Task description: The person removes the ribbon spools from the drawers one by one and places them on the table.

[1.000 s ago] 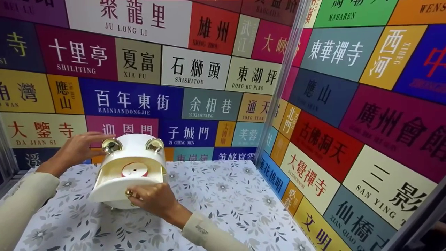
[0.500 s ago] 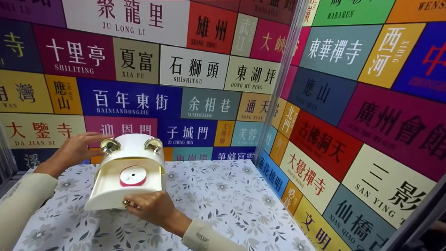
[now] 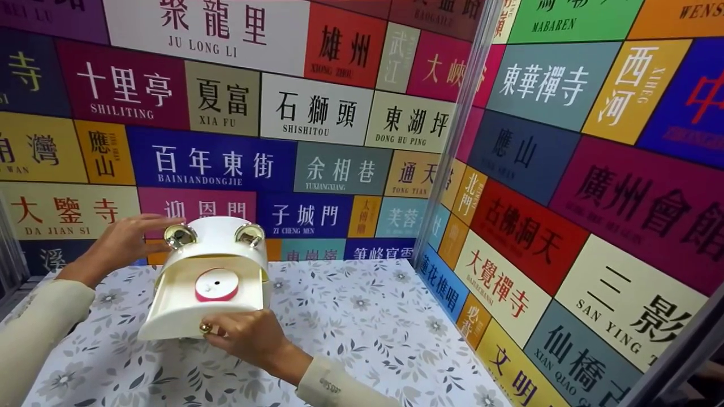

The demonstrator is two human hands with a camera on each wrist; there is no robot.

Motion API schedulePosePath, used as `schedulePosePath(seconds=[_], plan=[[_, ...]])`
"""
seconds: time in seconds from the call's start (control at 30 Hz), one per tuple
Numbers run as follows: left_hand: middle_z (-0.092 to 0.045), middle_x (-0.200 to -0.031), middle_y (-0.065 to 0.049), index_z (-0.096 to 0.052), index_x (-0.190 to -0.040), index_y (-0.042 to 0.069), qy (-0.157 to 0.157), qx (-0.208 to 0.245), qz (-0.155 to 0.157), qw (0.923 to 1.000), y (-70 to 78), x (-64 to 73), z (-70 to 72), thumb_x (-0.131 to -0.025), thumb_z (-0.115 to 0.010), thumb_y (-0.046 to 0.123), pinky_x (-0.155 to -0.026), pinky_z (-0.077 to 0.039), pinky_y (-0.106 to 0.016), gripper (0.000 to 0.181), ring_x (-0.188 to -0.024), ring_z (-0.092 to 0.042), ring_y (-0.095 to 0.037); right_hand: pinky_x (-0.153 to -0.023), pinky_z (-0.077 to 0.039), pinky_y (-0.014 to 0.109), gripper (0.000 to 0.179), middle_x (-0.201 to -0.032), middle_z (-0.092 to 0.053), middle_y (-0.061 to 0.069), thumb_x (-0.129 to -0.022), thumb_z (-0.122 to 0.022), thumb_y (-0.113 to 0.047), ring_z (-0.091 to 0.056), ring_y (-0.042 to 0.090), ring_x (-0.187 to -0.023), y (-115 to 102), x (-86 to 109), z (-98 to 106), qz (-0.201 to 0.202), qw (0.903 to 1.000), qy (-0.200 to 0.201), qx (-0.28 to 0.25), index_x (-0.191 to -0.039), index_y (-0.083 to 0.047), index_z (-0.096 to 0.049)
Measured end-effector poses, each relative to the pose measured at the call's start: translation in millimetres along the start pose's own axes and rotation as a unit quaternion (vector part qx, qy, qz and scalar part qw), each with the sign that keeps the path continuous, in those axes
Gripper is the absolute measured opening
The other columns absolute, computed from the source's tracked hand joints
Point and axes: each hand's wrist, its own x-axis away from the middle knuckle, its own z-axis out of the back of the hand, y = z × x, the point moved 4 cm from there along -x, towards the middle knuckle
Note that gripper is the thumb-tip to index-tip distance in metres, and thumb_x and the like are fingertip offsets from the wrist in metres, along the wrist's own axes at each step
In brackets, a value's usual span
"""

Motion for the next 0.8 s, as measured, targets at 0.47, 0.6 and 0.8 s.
schedulePosePath(seconds=[0.47, 0.6, 0.8], plan=[[-0.056, -0.149, -0.018, -0.057, -0.149, 0.039, -0.001, -0.006, -0.007, 1.0, 1.6, -0.6, 0.3, -0.086, -0.086, 0.01, -0.098, -0.053, -0.068, 0.076, -0.132, -0.054, -0.048, -0.052, -0.034, -0.002, 0.037, -0.07, -0.071, -0.016, -0.087, -0.083, -0.046, -0.057, -0.007, -0.05, 4, -14.6, 13, -0.019, 0.9992, 0.001, -0.036, -0.113, -0.021, -0.077], [-0.057, -0.149, -0.017, -0.057, -0.148, 0.04, 0.004, -0.006, -0.002, 1.0, 2.2, 0.3, -0.2, -0.086, -0.086, 0.009, -0.098, -0.053, -0.068, 0.076, -0.132, -0.055, -0.047, -0.049, -0.03, -0.002, 0.036, -0.063, -0.067, -0.017, -0.086, -0.085, -0.046, -0.049, -0.009, -0.044, 12, -23.4, 18, -0.027, 0.9989, 0.003, -0.038, -0.111, -0.02, -0.078], [-0.057, -0.149, -0.015, -0.057, -0.148, 0.042, 0.008, -0.006, -0.006, 0.9999, 3.5, 0.6, 0.8, -0.085, -0.087, 0.009, -0.096, -0.055, -0.065, 0.077, -0.131, -0.056, -0.045, -0.048, -0.028, -0.003, 0.035, -0.059, -0.066, -0.016, -0.085, -0.086, -0.044, -0.048, -0.01, -0.044, 29, -39.6, 23, -0.045, 0.998, 0.012, -0.043, -0.108, -0.019, -0.078]])
